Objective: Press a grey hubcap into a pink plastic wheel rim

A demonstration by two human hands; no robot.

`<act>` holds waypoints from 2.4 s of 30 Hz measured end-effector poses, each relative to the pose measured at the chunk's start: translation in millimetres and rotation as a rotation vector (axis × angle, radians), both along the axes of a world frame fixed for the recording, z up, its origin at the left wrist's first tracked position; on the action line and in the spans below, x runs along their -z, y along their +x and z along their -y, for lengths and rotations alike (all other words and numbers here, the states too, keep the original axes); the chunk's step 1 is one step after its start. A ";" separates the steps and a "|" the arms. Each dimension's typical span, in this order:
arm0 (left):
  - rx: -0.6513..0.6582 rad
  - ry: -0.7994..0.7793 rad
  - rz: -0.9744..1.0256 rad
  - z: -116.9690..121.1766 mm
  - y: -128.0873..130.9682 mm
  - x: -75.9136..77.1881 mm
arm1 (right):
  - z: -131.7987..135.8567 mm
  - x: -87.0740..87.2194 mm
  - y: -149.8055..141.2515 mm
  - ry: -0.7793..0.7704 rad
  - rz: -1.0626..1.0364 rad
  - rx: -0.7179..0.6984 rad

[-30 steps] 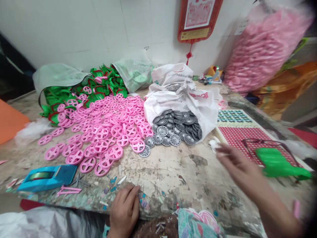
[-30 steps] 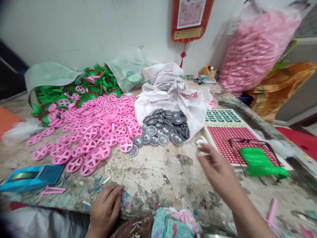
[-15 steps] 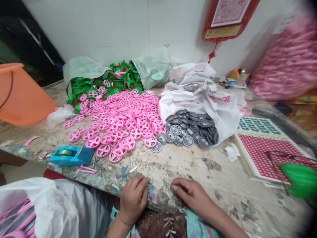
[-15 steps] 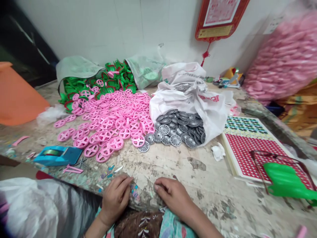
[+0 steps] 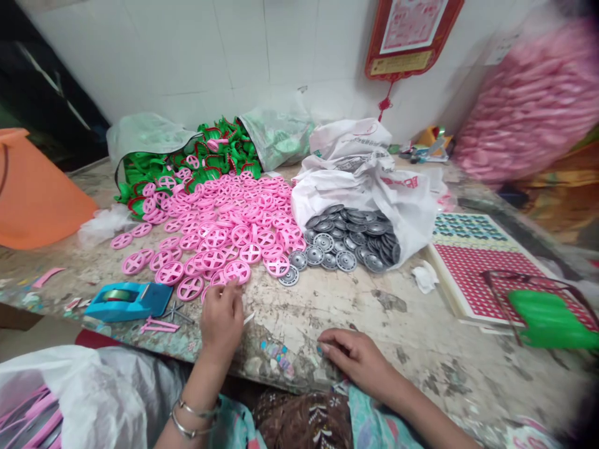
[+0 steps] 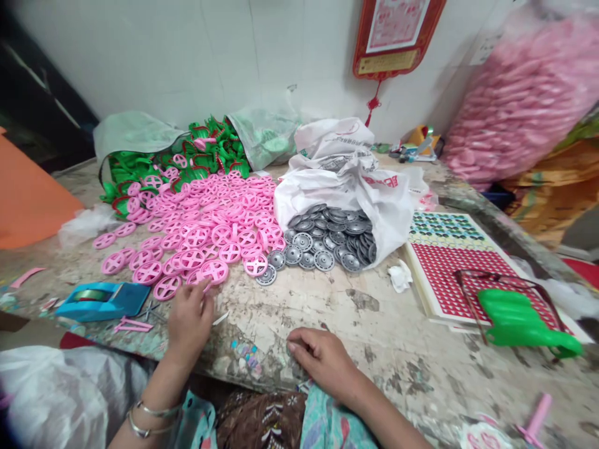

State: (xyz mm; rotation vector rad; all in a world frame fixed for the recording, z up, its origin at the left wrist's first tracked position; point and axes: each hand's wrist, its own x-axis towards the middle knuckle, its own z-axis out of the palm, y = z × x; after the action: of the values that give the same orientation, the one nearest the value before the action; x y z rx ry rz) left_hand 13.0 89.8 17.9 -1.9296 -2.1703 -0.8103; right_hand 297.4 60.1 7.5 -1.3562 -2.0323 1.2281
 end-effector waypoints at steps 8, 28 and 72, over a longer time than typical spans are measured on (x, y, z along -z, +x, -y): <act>0.013 -0.059 -0.312 -24.2 -14.4 -5.3 | 0.4 -3.8 0.7 0.021 -0.033 0.001; 0.243 -0.377 0.186 10.9 45.4 18.0 | -34.1 -23.4 19.7 -0.049 -0.011 -0.050; 0.462 -0.763 2.067 41.1 80.3 24.7 | -1.8 -10.1 -48.8 -0.019 -0.338 0.100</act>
State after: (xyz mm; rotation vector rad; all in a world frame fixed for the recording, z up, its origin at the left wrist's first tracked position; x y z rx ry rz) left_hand 93.3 48.7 -6.8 -1.7761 -2.8176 -3.7831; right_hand 248.7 61.9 17.5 -1.1519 -1.7042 1.3317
